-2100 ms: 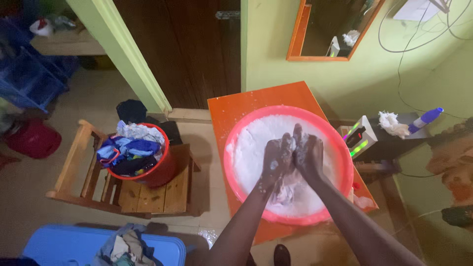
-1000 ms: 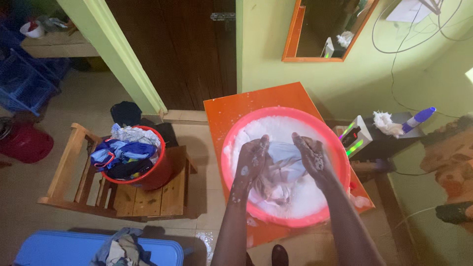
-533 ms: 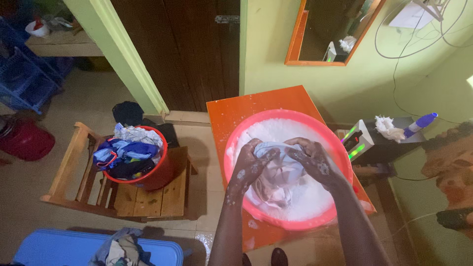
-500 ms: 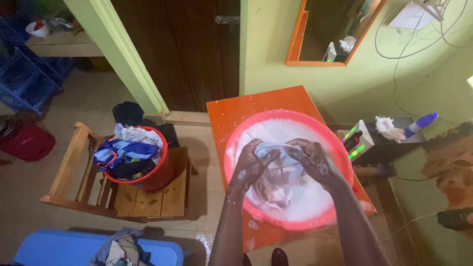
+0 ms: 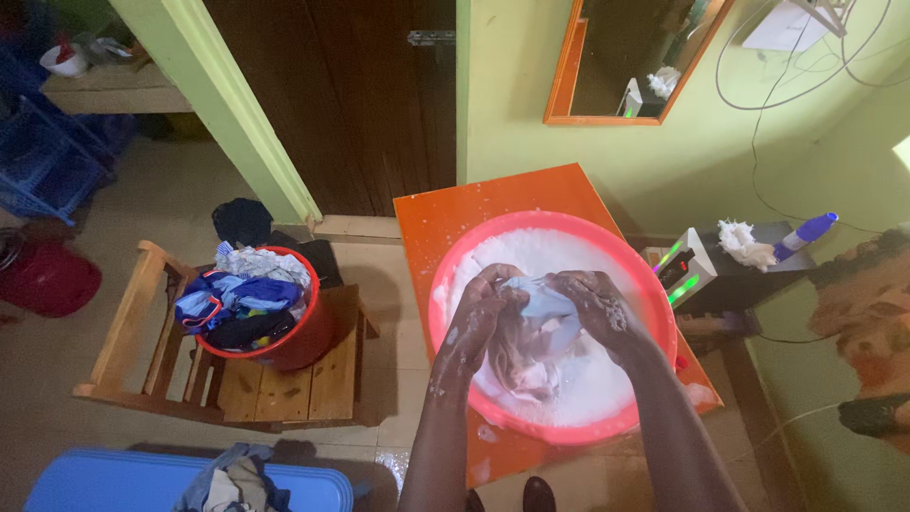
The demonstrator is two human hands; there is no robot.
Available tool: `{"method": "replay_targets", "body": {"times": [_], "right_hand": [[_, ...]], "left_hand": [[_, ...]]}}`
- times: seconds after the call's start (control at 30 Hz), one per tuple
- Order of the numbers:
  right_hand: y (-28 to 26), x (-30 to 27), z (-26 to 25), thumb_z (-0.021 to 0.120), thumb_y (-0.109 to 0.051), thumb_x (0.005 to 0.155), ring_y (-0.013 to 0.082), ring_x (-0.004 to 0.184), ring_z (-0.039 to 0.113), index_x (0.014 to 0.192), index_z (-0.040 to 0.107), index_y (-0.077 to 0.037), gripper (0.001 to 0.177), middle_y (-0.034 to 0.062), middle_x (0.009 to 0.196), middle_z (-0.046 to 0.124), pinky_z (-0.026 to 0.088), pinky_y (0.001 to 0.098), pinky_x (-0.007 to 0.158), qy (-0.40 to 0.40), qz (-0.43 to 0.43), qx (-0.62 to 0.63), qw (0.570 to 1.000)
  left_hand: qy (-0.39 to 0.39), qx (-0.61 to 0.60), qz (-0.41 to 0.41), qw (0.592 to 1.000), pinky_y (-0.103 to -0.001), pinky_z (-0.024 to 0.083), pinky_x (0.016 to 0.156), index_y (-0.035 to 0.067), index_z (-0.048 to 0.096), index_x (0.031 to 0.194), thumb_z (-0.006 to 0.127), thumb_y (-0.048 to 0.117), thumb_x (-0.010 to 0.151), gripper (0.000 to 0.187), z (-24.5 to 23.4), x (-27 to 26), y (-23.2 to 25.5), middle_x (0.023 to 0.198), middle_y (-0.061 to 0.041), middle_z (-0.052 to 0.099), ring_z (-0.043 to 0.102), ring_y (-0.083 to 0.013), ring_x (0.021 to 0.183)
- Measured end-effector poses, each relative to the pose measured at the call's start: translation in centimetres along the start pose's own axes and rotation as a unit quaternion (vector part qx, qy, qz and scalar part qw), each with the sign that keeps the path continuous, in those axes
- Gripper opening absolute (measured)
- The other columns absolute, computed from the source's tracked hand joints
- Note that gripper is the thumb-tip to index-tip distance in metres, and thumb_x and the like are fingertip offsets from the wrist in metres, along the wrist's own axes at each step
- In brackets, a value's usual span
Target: The person hand washes a white garment in a pink basin filled with soapy water. They repeatedly submerge, agitate, and wring the fabric to clean it.
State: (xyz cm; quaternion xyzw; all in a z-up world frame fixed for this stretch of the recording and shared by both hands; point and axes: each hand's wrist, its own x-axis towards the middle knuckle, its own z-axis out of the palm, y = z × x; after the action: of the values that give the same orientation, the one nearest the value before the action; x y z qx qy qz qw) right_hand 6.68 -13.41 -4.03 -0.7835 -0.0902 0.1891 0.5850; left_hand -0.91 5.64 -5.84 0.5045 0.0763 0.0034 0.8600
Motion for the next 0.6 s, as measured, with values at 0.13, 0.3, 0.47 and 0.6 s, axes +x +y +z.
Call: {"method": "replay_targets", "body": {"times": [0.13,0.3,0.47,0.6], "right_hand": [[0.3,0.4,0.2,0.065,-0.027,0.092,0.0186,0.114,0.064,0.113,0.073,-0.004,0.032,0.0078,0.122,0.067,0.049,0.0358,0.098,0.012,-0.034,0.005,0.999],[-0.6,0.4,0.5,0.065,-0.018,0.097,0.0117,0.090,0.060,0.097,0.071,0.002,0.020,0.0039,0.091,0.067,0.050,0.0304,0.083,-0.052,-0.130,-0.002,0.990],[-2.5,-0.7,0.9,0.064,-0.019,0.096,0.0076,0.084,0.058,0.094,0.072,-0.002,0.018,-0.0003,0.088,0.067,0.050,0.0272,0.076,-0.073,-0.139,0.003,0.988],[-3.4,-1.3,0.7,0.066,-0.020,0.098,0.0077,0.082,0.059,0.097,0.071,-0.003,0.017,-0.0001,0.088,0.066,0.049,0.0280,0.071,-0.105,-0.124,0.009,0.987]], "left_hand": [[-0.009,0.032,-0.002,0.999,-0.026,0.054,0.075,0.004,0.071,0.105,0.065,0.009,0.093,0.014,-0.4,-0.2,0.2,0.091,-0.003,0.070,0.065,-0.0108,0.081],[0.024,0.020,0.000,1.000,-0.029,0.053,0.074,0.005,0.070,0.097,0.065,0.016,0.095,0.013,-0.7,-0.2,0.2,0.087,-0.002,0.066,0.062,-0.0124,0.080],[0.038,-0.010,0.051,0.998,-0.029,0.047,0.082,0.004,0.069,0.093,0.064,0.019,0.093,0.016,-1.0,0.0,0.3,0.087,-0.001,0.062,0.057,-0.0132,0.085],[0.064,-0.060,0.026,0.996,-0.029,0.047,0.082,0.005,0.069,0.092,0.063,0.018,0.090,0.013,-1.1,0.3,0.3,0.087,-0.002,0.064,0.058,-0.0142,0.085]]}}
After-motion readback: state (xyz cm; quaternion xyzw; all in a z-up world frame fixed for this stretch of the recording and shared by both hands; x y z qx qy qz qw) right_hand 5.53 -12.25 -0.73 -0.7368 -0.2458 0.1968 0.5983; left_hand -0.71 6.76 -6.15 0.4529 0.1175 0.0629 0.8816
